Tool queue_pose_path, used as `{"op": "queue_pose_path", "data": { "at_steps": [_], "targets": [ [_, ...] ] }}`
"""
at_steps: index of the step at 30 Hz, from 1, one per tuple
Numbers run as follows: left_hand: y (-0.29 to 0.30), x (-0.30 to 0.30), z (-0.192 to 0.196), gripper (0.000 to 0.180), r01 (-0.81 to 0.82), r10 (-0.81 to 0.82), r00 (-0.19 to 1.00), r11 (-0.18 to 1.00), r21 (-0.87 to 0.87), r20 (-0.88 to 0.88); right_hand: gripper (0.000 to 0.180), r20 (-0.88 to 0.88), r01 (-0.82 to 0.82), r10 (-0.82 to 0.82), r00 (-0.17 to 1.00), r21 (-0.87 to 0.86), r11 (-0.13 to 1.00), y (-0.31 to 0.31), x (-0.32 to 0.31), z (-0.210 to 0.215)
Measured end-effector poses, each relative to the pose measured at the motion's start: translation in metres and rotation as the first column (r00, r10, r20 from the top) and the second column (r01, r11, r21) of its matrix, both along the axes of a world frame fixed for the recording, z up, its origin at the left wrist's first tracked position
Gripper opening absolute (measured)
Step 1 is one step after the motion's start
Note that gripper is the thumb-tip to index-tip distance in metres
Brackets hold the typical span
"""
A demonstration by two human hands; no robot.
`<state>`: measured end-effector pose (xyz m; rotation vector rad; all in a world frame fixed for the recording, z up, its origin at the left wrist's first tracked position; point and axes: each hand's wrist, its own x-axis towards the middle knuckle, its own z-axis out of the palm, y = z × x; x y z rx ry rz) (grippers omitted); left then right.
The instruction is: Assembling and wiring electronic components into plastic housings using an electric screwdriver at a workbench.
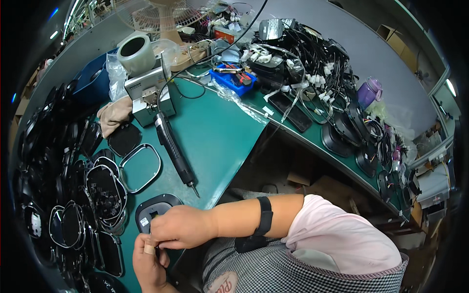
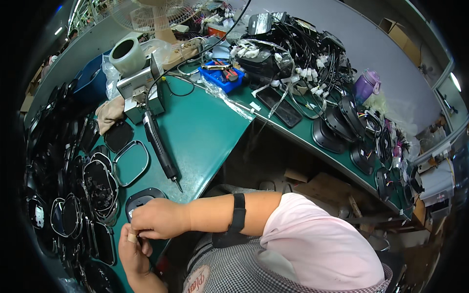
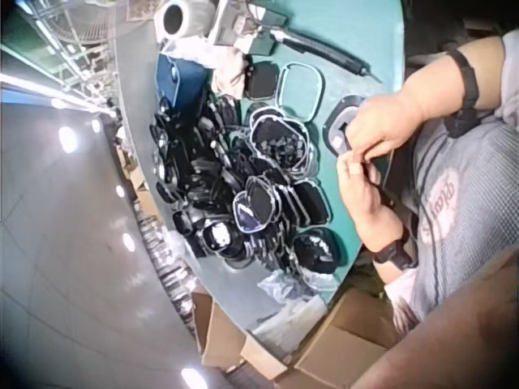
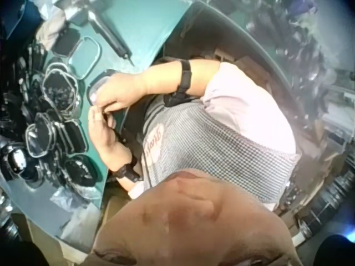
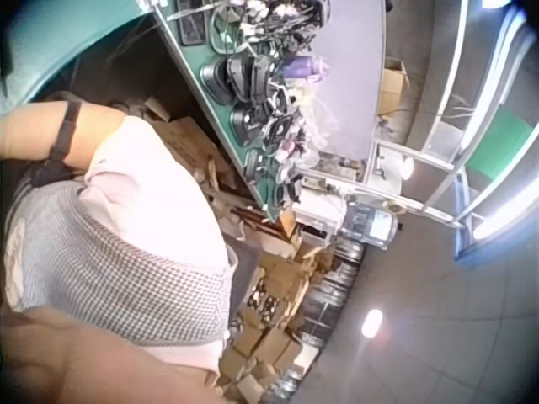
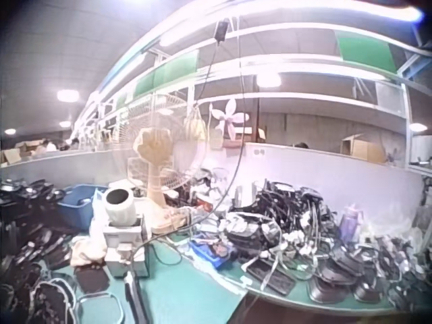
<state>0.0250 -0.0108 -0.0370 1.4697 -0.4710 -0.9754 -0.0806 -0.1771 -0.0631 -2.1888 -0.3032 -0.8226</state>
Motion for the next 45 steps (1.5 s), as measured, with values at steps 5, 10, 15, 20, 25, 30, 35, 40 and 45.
{"op": "queue_pose_path", "data": {
  "at_steps": [5,10,15,20,25,30,35,40,45],
  "targets": [
    [0.014,-0.003,0.004,0.023,-0.057,0.058,0.995,0.998,0.017,-0.087,0.024,0.033,-0.027,0.030,0.999,-0.084,0.996,0.003,-0.001,0.006],
    [0.004,-0.007,-0.004,0.018,-0.112,0.112,0.980,0.994,0.010,-0.166,0.031,-0.035,0.065,-0.065,0.997,-0.016,0.998,0.003,-0.001,0.006],
    [0.005,-0.008,-0.009,0.022,-0.078,0.069,0.986,0.996,-0.052,-0.154,0.019,-0.072,0.259,-0.265,0.962,-0.074,0.963,0.013,0.000,0.010],
    [0.010,-0.007,-0.014,0.021,-0.113,0.106,0.982,0.993,0.036,0.154,0.017,-0.127,0.228,-0.245,0.961,-0.132,0.965,0.010,0.004,0.011],
    [0.008,0.012,-0.014,0.024,-0.133,0.098,0.968,0.981,0.143,0.229,0.018,-0.121,0.338,-0.346,0.930,-0.084,0.937,0.003,0.009,-0.004],
    [0.004,0.019,0.002,0.025,-0.026,-0.112,0.924,0.936,0.352,0.365,0.018,-0.148,0.365,-0.371,0.917,-0.062,0.929,0.010,0.015,-0.021],
    [-0.002,0.033,0.020,0.043,0.086,-0.111,0.993,0.910,0.406,0.040,0.018,-0.157,0.331,-0.333,0.930,-0.040,0.943,0.009,0.015,-0.027],
    [-0.001,0.041,0.024,0.046,0.253,-0.152,0.952,0.879,0.404,-0.265,0.019,-0.121,0.249,-0.252,0.960,-0.043,0.968,0.012,0.015,-0.032],
    [0.000,0.054,0.029,0.038,0.367,-0.166,0.900,0.787,0.496,-0.402,0.019,-0.108,0.181,-0.183,0.977,-0.031,0.983,0.016,0.017,-0.032]
  ]
}}
